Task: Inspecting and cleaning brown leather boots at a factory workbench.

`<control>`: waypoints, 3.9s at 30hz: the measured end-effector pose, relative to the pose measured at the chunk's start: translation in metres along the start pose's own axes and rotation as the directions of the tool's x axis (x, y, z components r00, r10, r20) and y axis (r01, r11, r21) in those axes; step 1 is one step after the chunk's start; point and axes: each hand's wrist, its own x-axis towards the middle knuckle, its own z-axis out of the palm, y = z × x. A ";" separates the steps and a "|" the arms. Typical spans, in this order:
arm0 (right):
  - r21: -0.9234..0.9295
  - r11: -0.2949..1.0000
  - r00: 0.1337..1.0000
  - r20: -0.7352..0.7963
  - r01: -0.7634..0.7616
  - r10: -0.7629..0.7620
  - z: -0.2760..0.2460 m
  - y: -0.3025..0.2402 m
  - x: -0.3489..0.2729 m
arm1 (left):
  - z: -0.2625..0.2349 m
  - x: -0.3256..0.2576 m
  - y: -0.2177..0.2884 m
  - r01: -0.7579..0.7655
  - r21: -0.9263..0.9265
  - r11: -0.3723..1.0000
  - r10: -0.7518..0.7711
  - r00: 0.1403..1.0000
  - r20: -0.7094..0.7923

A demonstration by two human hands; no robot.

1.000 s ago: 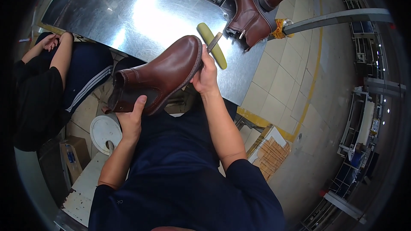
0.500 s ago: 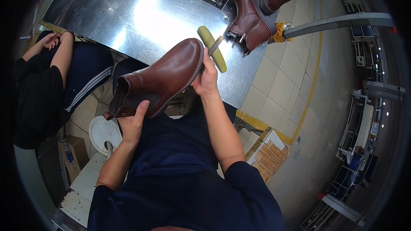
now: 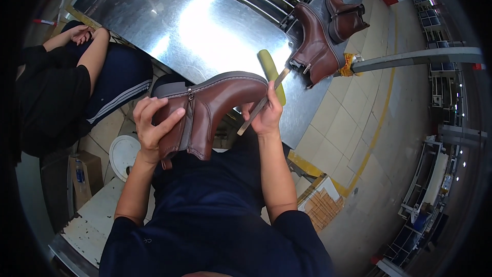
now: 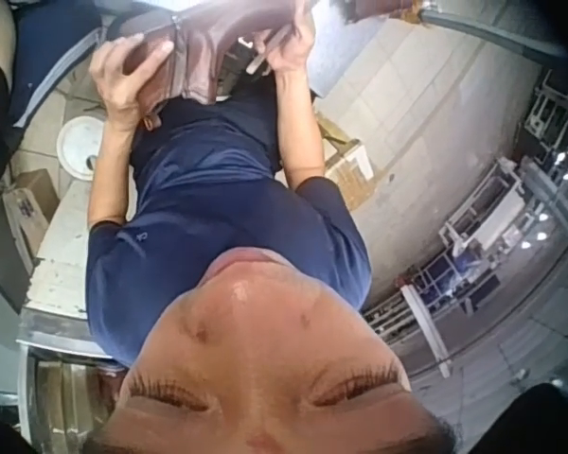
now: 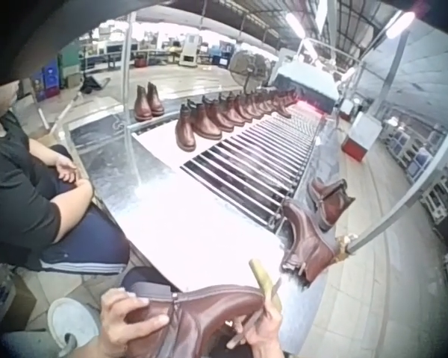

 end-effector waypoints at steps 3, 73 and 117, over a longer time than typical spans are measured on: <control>-0.006 0.999 0.998 -0.043 0.035 -0.035 0.004 0.003 -0.002 | -0.004 0.000 0.003 -0.008 -0.027 1.000 0.008 1.000 -0.015; -0.533 0.831 0.959 -0.284 -0.161 0.003 0.057 0.006 0.002 | 0.131 0.076 -0.017 0.629 -0.719 0.296 -0.647 0.686 0.334; -0.890 0.383 0.773 -0.057 0.248 -0.632 0.002 0.001 0.026 | 0.188 0.077 0.007 0.447 -0.511 0.735 -0.464 0.880 0.103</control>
